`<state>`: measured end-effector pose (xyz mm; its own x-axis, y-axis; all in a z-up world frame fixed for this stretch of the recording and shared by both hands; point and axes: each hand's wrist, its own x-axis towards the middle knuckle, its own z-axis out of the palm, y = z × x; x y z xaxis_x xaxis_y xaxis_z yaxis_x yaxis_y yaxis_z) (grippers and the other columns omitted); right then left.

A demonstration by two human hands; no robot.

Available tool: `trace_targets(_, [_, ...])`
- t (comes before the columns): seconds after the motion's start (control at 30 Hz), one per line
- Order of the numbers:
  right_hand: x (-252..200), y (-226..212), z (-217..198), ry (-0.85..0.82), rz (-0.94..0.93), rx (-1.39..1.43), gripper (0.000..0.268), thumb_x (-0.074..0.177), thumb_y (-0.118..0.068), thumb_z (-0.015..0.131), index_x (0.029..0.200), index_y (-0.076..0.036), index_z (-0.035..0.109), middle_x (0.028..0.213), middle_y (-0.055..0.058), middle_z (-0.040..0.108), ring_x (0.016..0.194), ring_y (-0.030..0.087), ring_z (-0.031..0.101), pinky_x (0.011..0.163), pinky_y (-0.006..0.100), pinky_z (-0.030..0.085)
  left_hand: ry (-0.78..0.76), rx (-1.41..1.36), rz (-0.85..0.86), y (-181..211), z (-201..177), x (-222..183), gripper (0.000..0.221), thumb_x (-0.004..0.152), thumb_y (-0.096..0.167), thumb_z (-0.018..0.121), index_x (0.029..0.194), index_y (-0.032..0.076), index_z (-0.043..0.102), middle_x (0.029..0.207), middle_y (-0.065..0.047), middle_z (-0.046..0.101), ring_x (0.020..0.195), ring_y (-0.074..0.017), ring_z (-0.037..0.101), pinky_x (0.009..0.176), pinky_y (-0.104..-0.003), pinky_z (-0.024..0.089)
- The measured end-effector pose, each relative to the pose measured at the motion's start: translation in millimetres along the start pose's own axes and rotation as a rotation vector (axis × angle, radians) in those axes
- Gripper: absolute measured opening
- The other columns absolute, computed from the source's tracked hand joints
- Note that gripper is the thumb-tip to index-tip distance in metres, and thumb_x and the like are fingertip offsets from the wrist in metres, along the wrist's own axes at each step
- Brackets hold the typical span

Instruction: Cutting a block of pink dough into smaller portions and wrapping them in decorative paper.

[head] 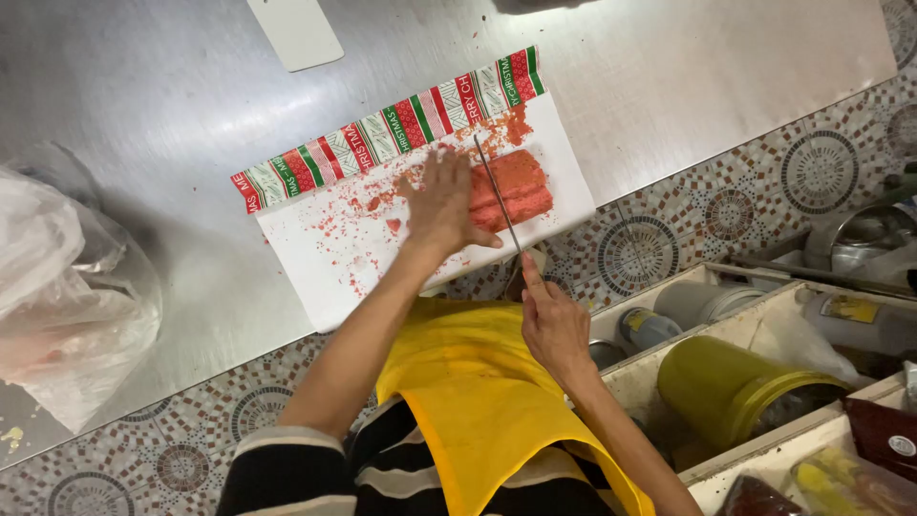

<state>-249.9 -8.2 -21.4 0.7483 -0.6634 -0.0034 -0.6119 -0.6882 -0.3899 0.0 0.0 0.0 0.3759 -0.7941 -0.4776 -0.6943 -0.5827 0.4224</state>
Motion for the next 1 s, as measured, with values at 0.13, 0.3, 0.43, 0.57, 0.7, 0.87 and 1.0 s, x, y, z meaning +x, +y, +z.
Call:
trace_targets(0.13, [3,-6,-6,0.024,-0.003,0.019,0.060,0.097,-0.019,0.055,0.156,-0.031,0.050,0.074,0.006,0.064,0.062,0.031,0.066,0.053,0.040,0.051,0.015,0.144,-0.031,10,35,23,0.134,0.055,0.055,0.094,0.157,0.002,0.025,0.159,-0.023,0.035,0.153,-0.0405,0.020,0.108,-0.086,0.013])
trace_targets(0.3, [0,-7,-14,0.059,-0.022,0.032,0.059,0.099,-0.017,0.054,0.157,-0.028,0.050,0.076,0.003,0.065,0.057,0.026,0.064,0.050,0.033,0.050,0.113,0.203,-0.050,-5,77,47,0.128,0.053,0.055,0.089,0.152,0.002,0.029,0.142,-0.018,0.045,0.139,-0.0381,0.034,0.100,-0.085,0.021])
trace_targets(0.43, [-1,-5,-14,0.023,-0.020,0.019,0.059,0.099,-0.020,0.053,0.157,-0.030,0.047,0.083,0.004,0.068,0.060,0.027,0.066,0.053,0.036,0.052,0.131,0.214,-0.052,-2,74,43,0.122,0.054,0.051,0.087,0.150,0.002,0.031,0.137,-0.014,0.046,0.134,-0.0356,0.039,0.099,-0.083,0.022])
trace_targets(0.57, [0,-4,-15,0.007,-0.015,0.027,0.060,0.098,-0.018,0.054,0.156,-0.029,0.049,0.083,0.006,0.070,0.060,0.030,0.066,0.052,0.038,0.051,0.133,0.207,-0.054,0,72,39,0.122,0.053,0.050,0.085,0.151,0.002,0.031,0.139,-0.014,0.046,0.135,-0.0348,0.039,0.101,-0.085,0.020])
trace_targets(0.7, [-2,-6,-17,0.013,-0.018,0.013,0.060,0.098,-0.018,0.055,0.156,-0.028,0.049,0.083,0.007,0.070,0.062,0.031,0.067,0.053,0.039,0.052,0.134,0.212,-0.053,3,66,37,0.129,0.051,0.055,0.089,0.152,-0.001,0.030,0.139,-0.016,0.046,0.132,-0.0346,0.041,0.101,-0.086,0.020])
trace_targets(0.87, [0,-7,-16,-0.011,-0.002,0.017,0.059,0.097,-0.018,0.055,0.155,-0.028,0.051,0.081,0.007,0.069,0.062,0.031,0.067,0.054,0.039,0.053,0.119,0.230,-0.066,3,68,37,0.123,0.054,0.052,0.087,0.152,0.000,0.032,0.139,-0.015,0.046,0.132,-0.0334,0.040,0.102,-0.084,0.021])
trace_targets(1.0, [-1,-12,-20,-0.010,0.011,0.011,0.059,0.098,-0.018,0.055,0.156,-0.027,0.049,0.081,0.010,0.068,0.064,0.033,0.067,0.055,0.041,0.053,0.138,0.237,-0.075,3,68,37,0.121,0.055,0.050,0.088,0.150,0.000,0.032,0.137,-0.016,0.046,0.130,-0.0340,0.041,0.101,-0.082,0.025])
